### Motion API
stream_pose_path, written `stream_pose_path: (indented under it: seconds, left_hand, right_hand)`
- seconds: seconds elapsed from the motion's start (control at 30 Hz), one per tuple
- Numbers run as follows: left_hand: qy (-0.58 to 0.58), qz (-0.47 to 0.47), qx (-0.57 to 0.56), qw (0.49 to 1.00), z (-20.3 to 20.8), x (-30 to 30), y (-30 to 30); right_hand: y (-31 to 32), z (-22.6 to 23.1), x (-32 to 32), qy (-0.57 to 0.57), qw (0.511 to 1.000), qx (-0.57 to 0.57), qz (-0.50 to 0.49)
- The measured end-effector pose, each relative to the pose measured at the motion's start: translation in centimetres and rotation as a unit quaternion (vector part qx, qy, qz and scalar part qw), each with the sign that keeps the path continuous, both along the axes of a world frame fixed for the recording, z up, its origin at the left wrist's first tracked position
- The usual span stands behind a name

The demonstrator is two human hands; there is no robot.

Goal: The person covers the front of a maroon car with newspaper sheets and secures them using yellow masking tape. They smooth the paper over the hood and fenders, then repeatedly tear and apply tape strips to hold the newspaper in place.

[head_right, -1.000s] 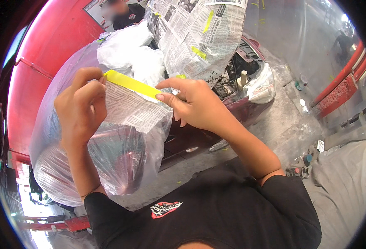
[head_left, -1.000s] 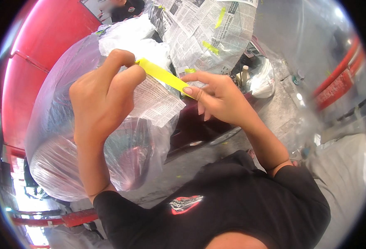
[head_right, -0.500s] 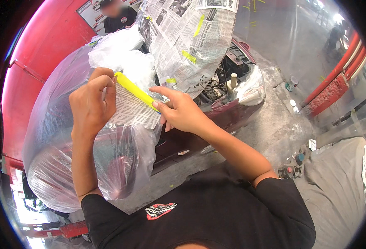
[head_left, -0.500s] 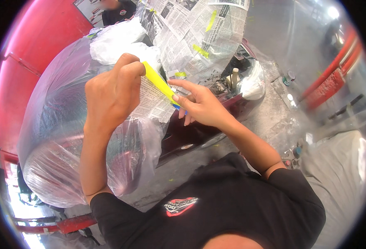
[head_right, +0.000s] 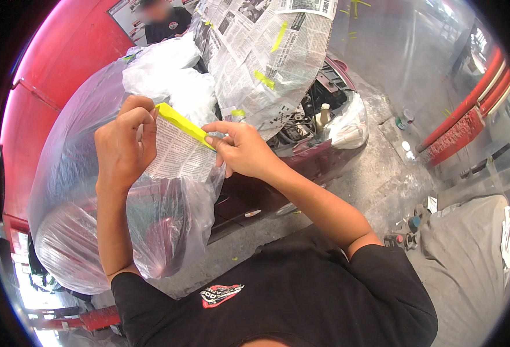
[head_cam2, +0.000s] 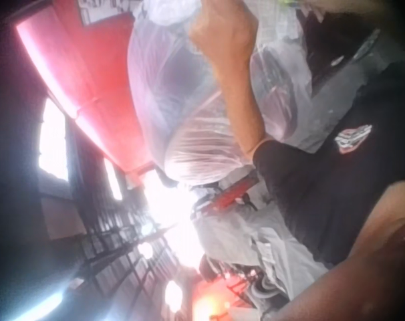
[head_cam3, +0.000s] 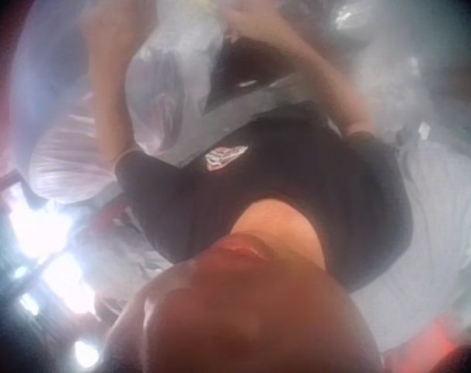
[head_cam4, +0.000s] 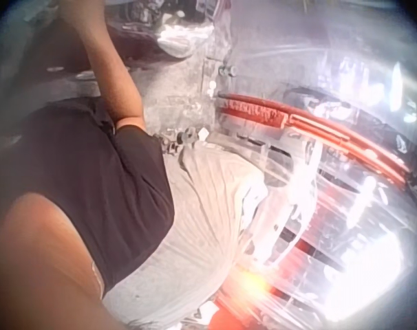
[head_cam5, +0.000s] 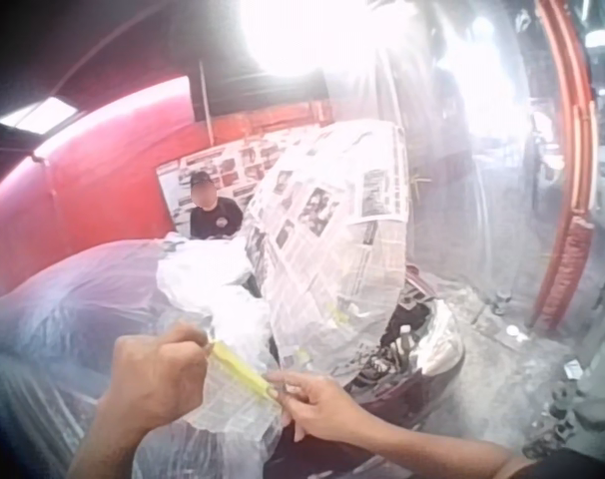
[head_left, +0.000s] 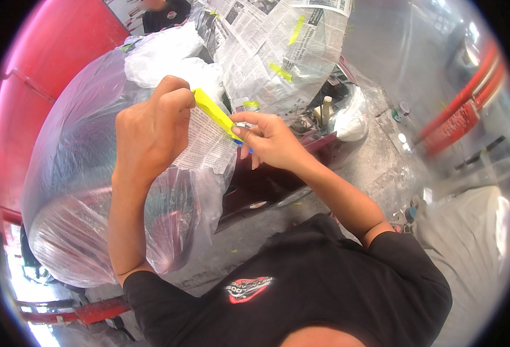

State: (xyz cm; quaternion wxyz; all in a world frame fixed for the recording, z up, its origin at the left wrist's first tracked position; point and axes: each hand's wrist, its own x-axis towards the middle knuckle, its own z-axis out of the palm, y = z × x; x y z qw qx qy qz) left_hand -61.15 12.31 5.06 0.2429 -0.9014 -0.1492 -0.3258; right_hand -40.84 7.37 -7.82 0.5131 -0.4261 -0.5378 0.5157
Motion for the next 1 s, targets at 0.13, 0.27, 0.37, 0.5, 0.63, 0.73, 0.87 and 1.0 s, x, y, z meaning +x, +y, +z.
stream_pose_path:
  seconds: [0.13, 0.27, 0.37, 0.5, 0.63, 0.73, 0.87, 1.0]
  left_hand:
    - [-0.028, -0.024, 0.001, 0.999, -0.5, -0.4, 0.6]
    - [-0.027, -0.020, -0.007, 0.999, -0.6, -0.6, 0.2]
    - [-0.021, -0.025, -0.001, 0.999, -0.3, -0.4, 0.1]
    - [-0.022, -0.038, 0.009, 0.999, -0.1, -0.3, -0.3]
    - [-0.015, -0.047, 0.016, 0.999, 0.0, -0.3, -0.8]
    - [-0.003, -0.042, 0.019, 0.999, 0.1, -0.5, -1.1]
    - [-0.019, -0.056, 0.019, 0.998, -0.1, -0.5, -1.0]
    - [-0.016, -0.055, 0.016, 0.998, 0.0, -0.7, -1.4]
  right_hand:
    - [0.3, -0.4, -0.1, 0.011, 1.000, -0.001, 0.006]
    - [0.6, -0.9, -0.2, 0.032, 0.999, 0.010, 0.020]
    - [0.8, -1.2, -0.3, 0.035, 0.999, 0.014, 0.021]
    - [0.6, -1.1, -0.7, 0.048, 0.999, 0.017, 0.013]
    - [0.4, -0.9, -0.7, 0.037, 0.999, 0.022, 0.015]
    - [0.2, -0.8, -0.7, 0.035, 0.999, 0.021, 0.014]
    - [0.2, -1.0, -0.6, 0.024, 0.999, 0.021, 0.030]
    - [0.0, -0.7, -0.7, 0.019, 0.999, 0.025, 0.028]
